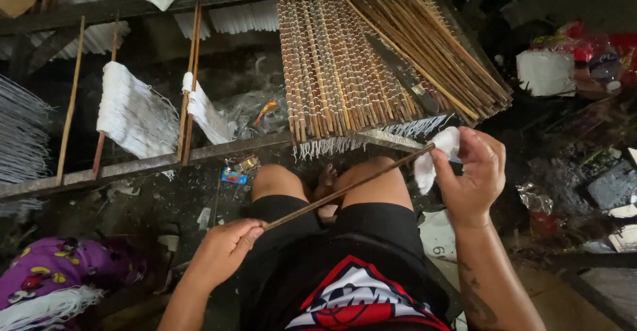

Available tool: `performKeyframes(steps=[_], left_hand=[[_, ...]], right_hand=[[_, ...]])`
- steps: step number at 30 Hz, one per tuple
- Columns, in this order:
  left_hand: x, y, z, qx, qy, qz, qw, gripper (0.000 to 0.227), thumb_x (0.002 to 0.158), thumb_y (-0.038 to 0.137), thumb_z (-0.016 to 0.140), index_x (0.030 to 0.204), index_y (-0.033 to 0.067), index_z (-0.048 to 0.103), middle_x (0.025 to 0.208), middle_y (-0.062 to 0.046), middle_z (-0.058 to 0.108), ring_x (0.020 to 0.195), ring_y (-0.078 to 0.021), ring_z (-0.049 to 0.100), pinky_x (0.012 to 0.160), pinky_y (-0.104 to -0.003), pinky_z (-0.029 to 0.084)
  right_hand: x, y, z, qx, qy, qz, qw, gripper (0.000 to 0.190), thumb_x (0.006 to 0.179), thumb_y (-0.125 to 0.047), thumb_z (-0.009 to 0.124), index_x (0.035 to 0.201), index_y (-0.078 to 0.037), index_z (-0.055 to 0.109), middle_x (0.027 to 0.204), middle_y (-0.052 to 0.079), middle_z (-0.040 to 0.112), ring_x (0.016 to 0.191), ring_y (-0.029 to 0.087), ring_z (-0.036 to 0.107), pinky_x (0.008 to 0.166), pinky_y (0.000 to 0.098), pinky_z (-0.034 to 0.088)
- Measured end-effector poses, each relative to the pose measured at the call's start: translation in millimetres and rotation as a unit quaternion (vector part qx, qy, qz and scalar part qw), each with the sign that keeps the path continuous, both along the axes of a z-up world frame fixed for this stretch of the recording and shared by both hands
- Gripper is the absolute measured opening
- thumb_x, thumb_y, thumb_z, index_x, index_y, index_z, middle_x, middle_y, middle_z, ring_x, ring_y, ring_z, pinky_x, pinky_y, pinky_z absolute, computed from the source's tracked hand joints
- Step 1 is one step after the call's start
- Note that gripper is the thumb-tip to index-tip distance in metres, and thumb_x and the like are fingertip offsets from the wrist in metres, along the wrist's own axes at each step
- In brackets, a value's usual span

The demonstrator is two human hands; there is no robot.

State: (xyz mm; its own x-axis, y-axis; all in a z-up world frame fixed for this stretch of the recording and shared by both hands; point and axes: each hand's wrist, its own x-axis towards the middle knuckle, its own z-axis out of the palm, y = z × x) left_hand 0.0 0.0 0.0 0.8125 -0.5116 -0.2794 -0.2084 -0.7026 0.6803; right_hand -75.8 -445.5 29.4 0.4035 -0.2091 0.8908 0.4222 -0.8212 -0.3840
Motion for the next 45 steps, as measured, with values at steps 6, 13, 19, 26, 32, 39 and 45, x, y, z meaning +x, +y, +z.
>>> performKeyframes(steps=[6,13,19,26,32,39,45], left_hand=[[-3,2,-6,-0.098,-0.15,-0.008,0.984,0.032,0.097,0.03,0.06,0.116,0.0116,0.078,0.108,0.001,0.081,0.099,-0.0169,0.077,0.082,-0.034,0.059],[-6,-27,4,-0.16,-0.274,0.003,0.948,0.023,0.095,0.025,0.068,0.111,0.0118,0.077,0.096,0.0,0.075,0.069,-0.0163,0.072,0.063,-0.032,0.056],[13,-34,24,-0.048,-0.538,0.006,0.841,0.018,0.095,0.042,0.068,0.107,0.0293,0.074,0.074,0.003,0.055,0.066,-0.0221,0.064,0.058,-0.036,0.054],[20,-90,64,-0.037,-0.633,-0.012,0.773,0.014,0.097,0.037,0.07,0.097,0.0233,0.071,0.076,0.005,0.056,0.065,-0.0181,0.062,0.061,-0.03,0.052],[25,-109,75,-0.167,-0.709,0.009,0.685,0.016,0.088,0.03,0.084,0.096,0.0208,0.074,0.087,0.001,0.062,0.082,-0.0222,0.068,0.089,-0.044,0.056],[4,-124,47,-0.427,-0.355,0.059,0.83,0.026,0.093,0.029,0.079,0.11,0.0102,0.074,0.091,-0.009,0.068,0.061,-0.0198,0.066,0.053,-0.032,0.054],[17,-159,42,-0.48,-0.29,0.097,0.822,0.019,0.091,0.021,0.079,0.098,0.0027,0.078,0.076,-0.015,0.065,0.065,-0.0357,0.07,0.058,-0.037,0.057]], right_hand=[[3,17,-3,-0.112,0.078,-0.02,0.99,0.045,0.093,-0.015,0.083,0.129,0.001,0.063,0.12,0.017,0.07,0.105,0.026,0.069,0.09,0.0306,0.062],[-3,78,-6,-0.125,0.193,0.19,0.954,0.023,0.097,-0.011,0.062,0.118,-0.011,0.071,0.131,0.01,0.069,0.127,0.03,0.065,0.095,0.0387,0.063],[12,32,36,-0.323,0.109,0.006,0.94,0.015,0.09,-0.023,0.076,0.104,-0.018,0.079,0.104,0.01,0.075,0.086,0.036,0.067,0.08,0.0454,0.053],[45,64,41,-0.27,0.206,0.122,0.932,0.017,0.093,-0.03,0.074,0.107,-0.021,0.08,0.106,0.001,0.079,0.095,0.027,0.073,0.081,0.0394,0.056],[53,82,79,-0.273,0.206,0.154,0.927,0.021,0.094,-0.023,0.07,0.112,-0.016,0.076,0.108,0.005,0.075,0.081,0.031,0.073,0.069,0.0441,0.06],[64,73,81,-0.14,0.277,0.213,0.926,0.023,0.083,-0.027,0.081,0.105,-0.021,0.077,0.11,-0.002,0.069,0.092,0.026,0.073,0.077,0.0348,0.057],[53,97,104,-0.128,0.261,0.27,0.918,0.026,0.094,-0.01,0.069,0.118,-0.013,0.076,0.107,0.006,0.073,0.09,0.035,0.074,0.075,0.0413,0.059]])
